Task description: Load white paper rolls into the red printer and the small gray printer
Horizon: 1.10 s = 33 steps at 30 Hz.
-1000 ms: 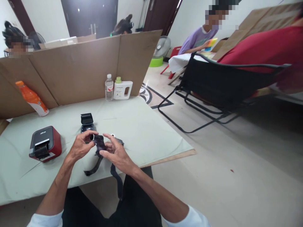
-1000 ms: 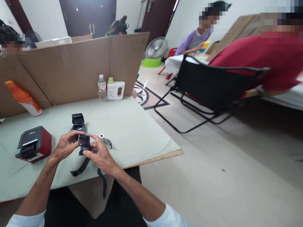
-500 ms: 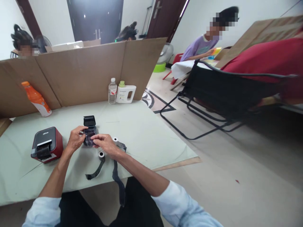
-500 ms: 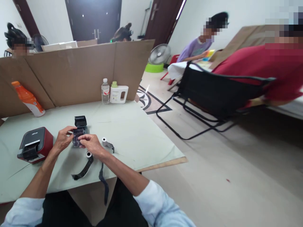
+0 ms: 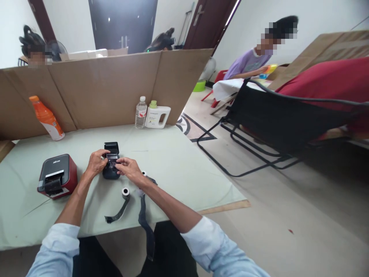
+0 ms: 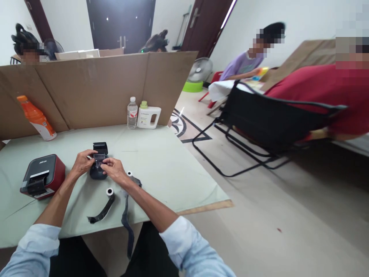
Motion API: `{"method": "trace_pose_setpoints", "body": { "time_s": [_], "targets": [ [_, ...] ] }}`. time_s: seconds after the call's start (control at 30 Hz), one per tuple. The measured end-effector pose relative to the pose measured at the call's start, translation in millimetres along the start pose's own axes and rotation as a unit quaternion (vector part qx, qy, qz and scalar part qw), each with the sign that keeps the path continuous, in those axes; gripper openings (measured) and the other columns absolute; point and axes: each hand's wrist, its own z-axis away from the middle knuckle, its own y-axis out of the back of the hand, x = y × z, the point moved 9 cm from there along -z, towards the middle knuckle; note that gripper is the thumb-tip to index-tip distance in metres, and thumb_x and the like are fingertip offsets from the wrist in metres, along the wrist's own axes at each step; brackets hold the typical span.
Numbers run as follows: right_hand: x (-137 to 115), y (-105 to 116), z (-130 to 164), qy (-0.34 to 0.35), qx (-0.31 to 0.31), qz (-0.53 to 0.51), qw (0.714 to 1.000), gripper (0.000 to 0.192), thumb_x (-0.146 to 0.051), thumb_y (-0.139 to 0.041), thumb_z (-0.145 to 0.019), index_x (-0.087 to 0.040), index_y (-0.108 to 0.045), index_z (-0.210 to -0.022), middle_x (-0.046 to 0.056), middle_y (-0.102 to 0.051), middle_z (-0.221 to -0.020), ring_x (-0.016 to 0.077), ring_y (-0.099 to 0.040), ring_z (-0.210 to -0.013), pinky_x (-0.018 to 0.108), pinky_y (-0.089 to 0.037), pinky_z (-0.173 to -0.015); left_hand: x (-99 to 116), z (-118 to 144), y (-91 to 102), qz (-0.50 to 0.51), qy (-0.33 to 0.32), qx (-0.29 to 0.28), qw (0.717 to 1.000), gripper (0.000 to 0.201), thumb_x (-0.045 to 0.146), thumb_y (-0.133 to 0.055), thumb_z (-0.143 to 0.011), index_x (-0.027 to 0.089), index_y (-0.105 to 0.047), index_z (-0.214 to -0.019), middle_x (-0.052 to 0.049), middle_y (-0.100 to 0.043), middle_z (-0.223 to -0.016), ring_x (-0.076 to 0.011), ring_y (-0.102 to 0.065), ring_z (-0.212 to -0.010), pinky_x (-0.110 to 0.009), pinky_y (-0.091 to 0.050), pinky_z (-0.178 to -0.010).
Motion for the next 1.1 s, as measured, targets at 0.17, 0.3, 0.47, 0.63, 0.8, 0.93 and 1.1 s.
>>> {"method": "trace_pose_setpoints", "body": {
  "time_s": [0.17,0.3,0.47,0.63,0.8,0.93,1.1],
  "targets": [
    [-27.9,16.5,20.1,0.103,0.031,0.066,0.992,0.062,-0.047,-0.085,-0.071,-0.017,-0.066,-0.121,0.006,-0.071,-0.104,0.0162,-0.066,-0.086,0.030,-0.055,-0.076,65.2,30.0,22.8,-0.014,-0.095,-0.015,0.995,0.039,0.007,-0.059,-0.074,0.020,-0.077,-0.106,-0.007,-0.073,-0.096,-0.0193,-0.066,-0.083,-0.031,-0.056,-0.079],
    [-47.9,-3.5,41.1,0.112,-0.040,0.049,0.992,0.047,-0.047,-0.079,-0.077,-0.016,-0.071,-0.113,0.005,-0.072,-0.098,0.0174,-0.065,-0.084,0.031,-0.054,-0.076,119.2,52.2,37.3,0.010,-0.125,-0.019,0.992,0.041,0.005,-0.058,-0.079,0.023,-0.077,-0.110,-0.006,-0.070,-0.098,-0.0200,-0.066,-0.092,-0.032,-0.055,-0.085],
    [-62.5,-11.6,61.6,0.110,-0.076,-0.085,0.987,0.049,-0.042,-0.083,-0.075,-0.019,-0.070,-0.117,0.007,-0.075,-0.107,0.0203,-0.069,-0.096,0.033,-0.057,-0.085,122.0,65.5,54.1,0.223,-0.029,0.000,0.974,0.033,0.018,-0.071,-0.080,0.020,-0.076,-0.114,-0.010,-0.072,-0.117,-0.0227,-0.069,-0.103,-0.033,-0.059,-0.085],
    [-76.4,-14.9,76.0,0.164,-0.073,-0.095,0.979,0.052,-0.043,-0.086,-0.075,-0.022,-0.070,-0.120,0.006,-0.071,-0.109,0.0188,-0.068,-0.095,0.036,-0.058,-0.089,94.4,77.4,44.1,0.408,0.115,0.019,0.905,0.039,0.042,-0.080,-0.081,0.015,-0.077,-0.110,-0.012,-0.078,-0.110,-0.0254,-0.074,-0.098,-0.037,-0.062,-0.086],
    [-86.5,-17.9,86.7,0.205,-0.048,-0.086,0.974,0.053,-0.041,-0.086,-0.075,-0.029,-0.071,-0.124,0.005,-0.060,-0.127,0.0169,-0.066,-0.096,0.034,-0.059,-0.087,102.9,83.5,52.1,0.421,0.109,0.071,0.898,0.042,0.042,-0.085,-0.077,0.016,-0.078,-0.108,-0.012,-0.079,-0.112,-0.0258,-0.075,-0.101,-0.038,-0.061,-0.092],
    [-83.1,-23.0,87.0,0.181,-0.074,-0.097,0.976,0.057,-0.041,-0.084,-0.077,-0.029,-0.069,-0.131,0.002,-0.062,-0.115,0.0135,-0.062,-0.083,0.031,-0.057,-0.077,111.7,82.2,60.4,0.413,0.087,0.058,0.905,0.043,0.038,-0.088,-0.074,0.016,-0.077,-0.110,-0.012,-0.079,-0.112,-0.0262,-0.075,-0.102,-0.038,-0.061,-0.092],
    [-99.3,-18.2,92.0,0.233,-0.077,-0.011,0.969,0.048,-0.035,-0.081,-0.079,-0.029,-0.073,-0.126,0.002,-0.066,-0.111,0.0174,-0.061,-0.095,0.033,-0.053,-0.088,120.7,68.8,71.8,0.353,0.038,-0.018,0.935,0.040,0.033,-0.087,-0.074,0.016,-0.077,-0.109,-0.012,-0.079,-0.104,-0.0255,-0.075,-0.096,-0.037,-0.062,-0.086]
  ]
}}
